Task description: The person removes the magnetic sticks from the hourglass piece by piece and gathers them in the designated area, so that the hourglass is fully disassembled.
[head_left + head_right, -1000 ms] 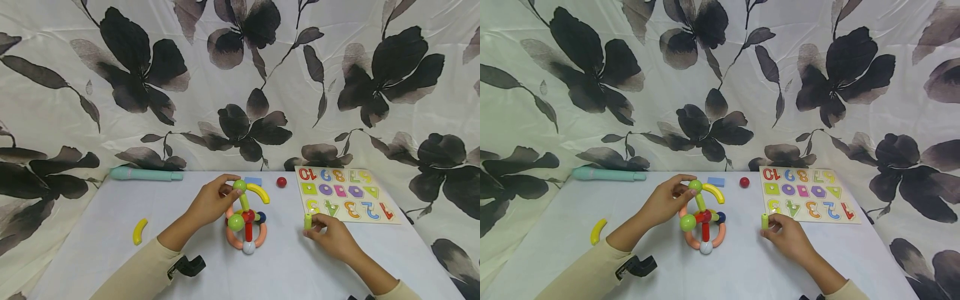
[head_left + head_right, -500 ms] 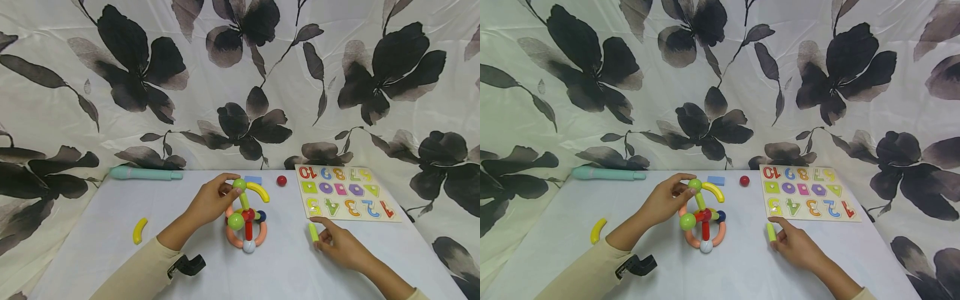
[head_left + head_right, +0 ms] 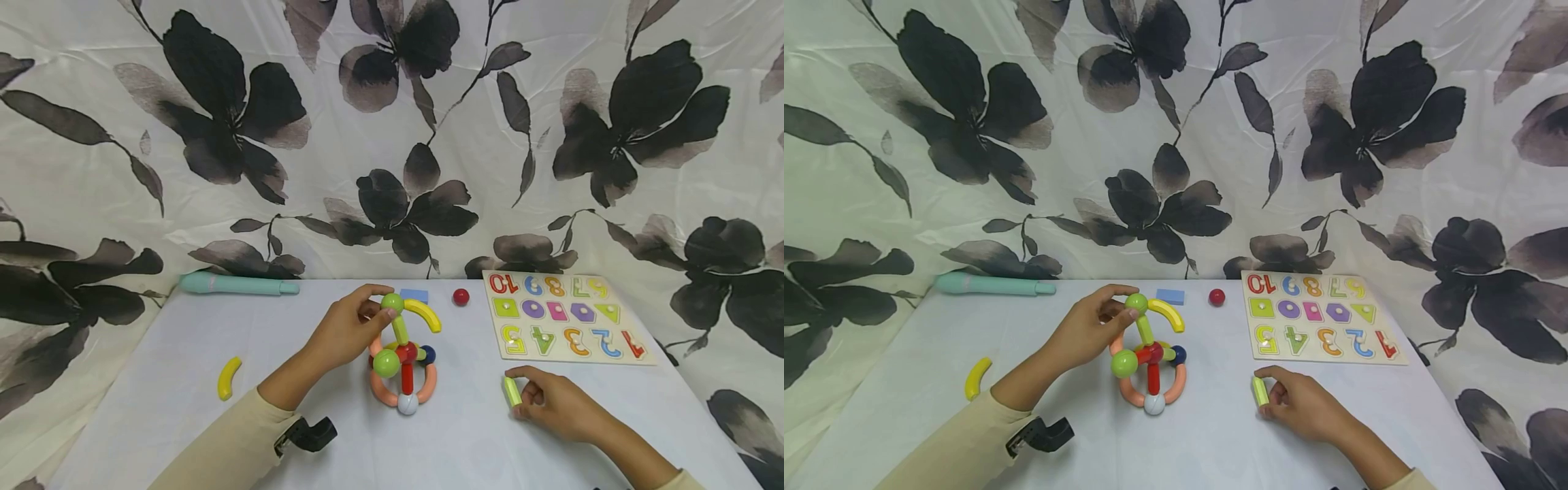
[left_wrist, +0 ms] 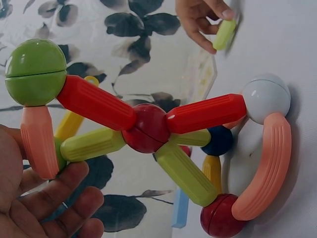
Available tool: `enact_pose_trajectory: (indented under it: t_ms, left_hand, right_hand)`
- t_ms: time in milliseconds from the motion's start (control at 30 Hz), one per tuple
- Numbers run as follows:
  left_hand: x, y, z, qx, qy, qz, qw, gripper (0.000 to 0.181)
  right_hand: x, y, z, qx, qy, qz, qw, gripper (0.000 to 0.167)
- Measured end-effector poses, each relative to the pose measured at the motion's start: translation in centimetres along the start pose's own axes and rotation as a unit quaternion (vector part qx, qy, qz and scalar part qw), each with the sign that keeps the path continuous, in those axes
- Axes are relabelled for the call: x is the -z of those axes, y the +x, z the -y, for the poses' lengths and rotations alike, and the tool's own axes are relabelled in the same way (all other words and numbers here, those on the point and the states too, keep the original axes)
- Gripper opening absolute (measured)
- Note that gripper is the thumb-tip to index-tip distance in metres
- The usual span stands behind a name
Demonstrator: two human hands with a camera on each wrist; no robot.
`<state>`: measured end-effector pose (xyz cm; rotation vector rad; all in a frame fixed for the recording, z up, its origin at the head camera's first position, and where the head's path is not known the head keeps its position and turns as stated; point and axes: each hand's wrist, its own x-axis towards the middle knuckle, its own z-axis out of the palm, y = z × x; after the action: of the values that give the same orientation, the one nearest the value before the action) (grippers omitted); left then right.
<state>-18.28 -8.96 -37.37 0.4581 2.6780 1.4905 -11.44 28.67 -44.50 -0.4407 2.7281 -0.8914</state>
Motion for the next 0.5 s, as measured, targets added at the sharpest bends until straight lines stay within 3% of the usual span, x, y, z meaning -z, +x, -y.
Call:
enact_pose_trajectory:
  t_ms: [333,500]
  left_hand:
    - [-0.1,0.1,0.0,-0.001,0.003,-0.003,1.0000,0.041]
    - [-0.1,0.1,0.0,-0.004,0.002,-0.002,1.0000,0.041]
  right_hand:
    - [0.3,0.2,0.0,-0.012,-0.019,0.012,0.9997,0.058]
    - [0.6,0.8,1.4,-0.019,-0.039,-0.040,0.9983,0.053]
